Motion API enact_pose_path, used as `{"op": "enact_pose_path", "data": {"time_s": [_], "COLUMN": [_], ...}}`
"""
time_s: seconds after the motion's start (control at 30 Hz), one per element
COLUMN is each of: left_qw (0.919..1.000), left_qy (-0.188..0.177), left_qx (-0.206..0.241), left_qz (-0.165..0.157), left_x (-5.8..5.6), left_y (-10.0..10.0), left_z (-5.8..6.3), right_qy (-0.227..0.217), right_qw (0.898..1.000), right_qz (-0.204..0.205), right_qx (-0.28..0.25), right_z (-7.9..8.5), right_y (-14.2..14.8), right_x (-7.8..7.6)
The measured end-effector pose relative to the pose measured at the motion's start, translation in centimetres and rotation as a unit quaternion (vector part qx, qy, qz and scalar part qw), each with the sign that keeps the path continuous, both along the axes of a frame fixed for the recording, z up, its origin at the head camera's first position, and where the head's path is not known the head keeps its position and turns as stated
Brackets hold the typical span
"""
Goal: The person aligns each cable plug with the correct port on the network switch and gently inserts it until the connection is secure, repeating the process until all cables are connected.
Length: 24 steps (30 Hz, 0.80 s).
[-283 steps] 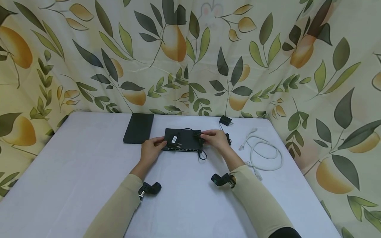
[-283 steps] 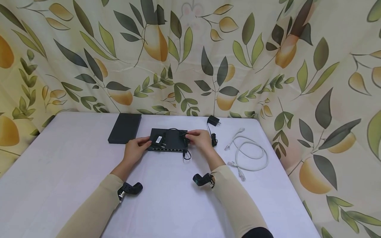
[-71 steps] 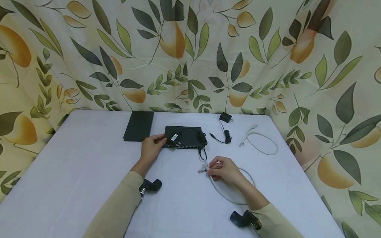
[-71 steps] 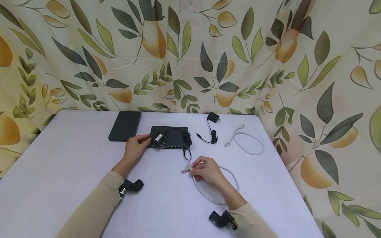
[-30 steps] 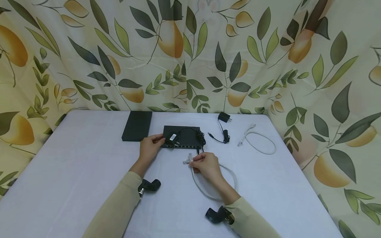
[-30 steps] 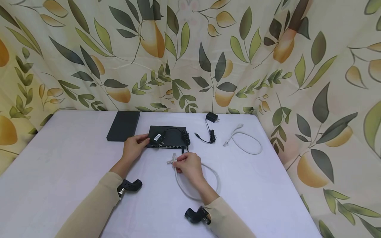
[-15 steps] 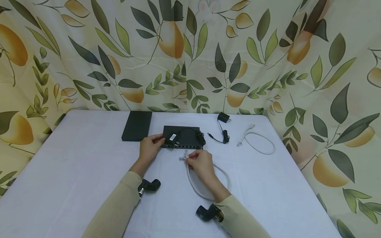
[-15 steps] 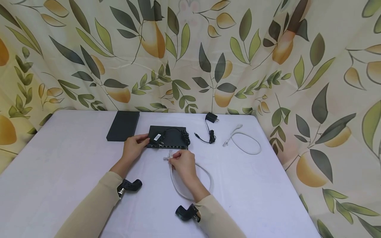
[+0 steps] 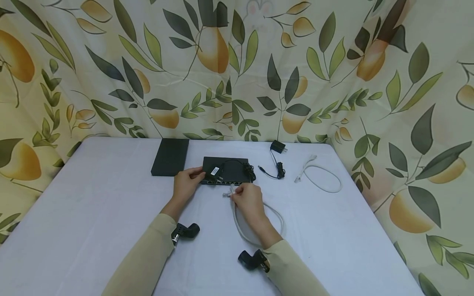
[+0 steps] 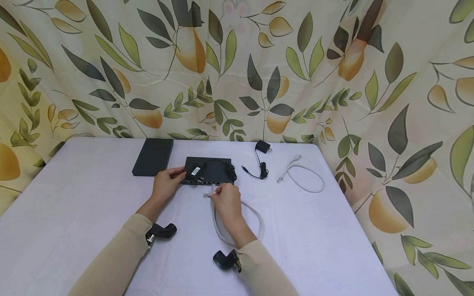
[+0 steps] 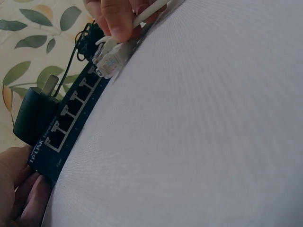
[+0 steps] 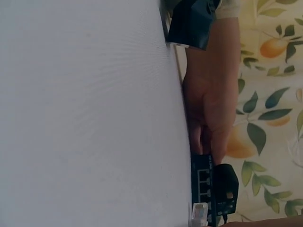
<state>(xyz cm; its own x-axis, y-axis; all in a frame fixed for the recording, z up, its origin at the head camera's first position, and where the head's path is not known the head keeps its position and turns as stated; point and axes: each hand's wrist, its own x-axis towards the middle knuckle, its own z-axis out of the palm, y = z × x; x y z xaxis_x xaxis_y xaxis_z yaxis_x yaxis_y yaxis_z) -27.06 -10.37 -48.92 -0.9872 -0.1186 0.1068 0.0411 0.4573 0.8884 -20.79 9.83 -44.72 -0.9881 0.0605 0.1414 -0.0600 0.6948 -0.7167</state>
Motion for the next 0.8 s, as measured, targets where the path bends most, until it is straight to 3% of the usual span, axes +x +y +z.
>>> {"op": "enact_pose_path", "data": {"time_s": [0.13,0.6,0.8], "left_qw": [1.0,1.0,1.0], "left_qy": [-0.002,-0.005,-0.002], "left_qx": [-0.001,0.004,0.006], "left_qz": [0.002,-0.002,-0.004], "left_x": [-0.1,0.0,-0.1], "left_y": [0.0,-0.1,-0.1], "left_z": [-0.1,-0.1,-0.1], "right_qy": [0.011,-0.043,-0.06], "right_qw": [0.999,0.997,0.997], "right_qz": [-0.008,-0.013,-0.023], "right_qx": [0.029,0.067,0.046], "right_z": [0.1,1.1,1.3], "right_y": [-0.2,-0.7,-0.9], "right_x": [-0.3,-1.1,-1.5]}}
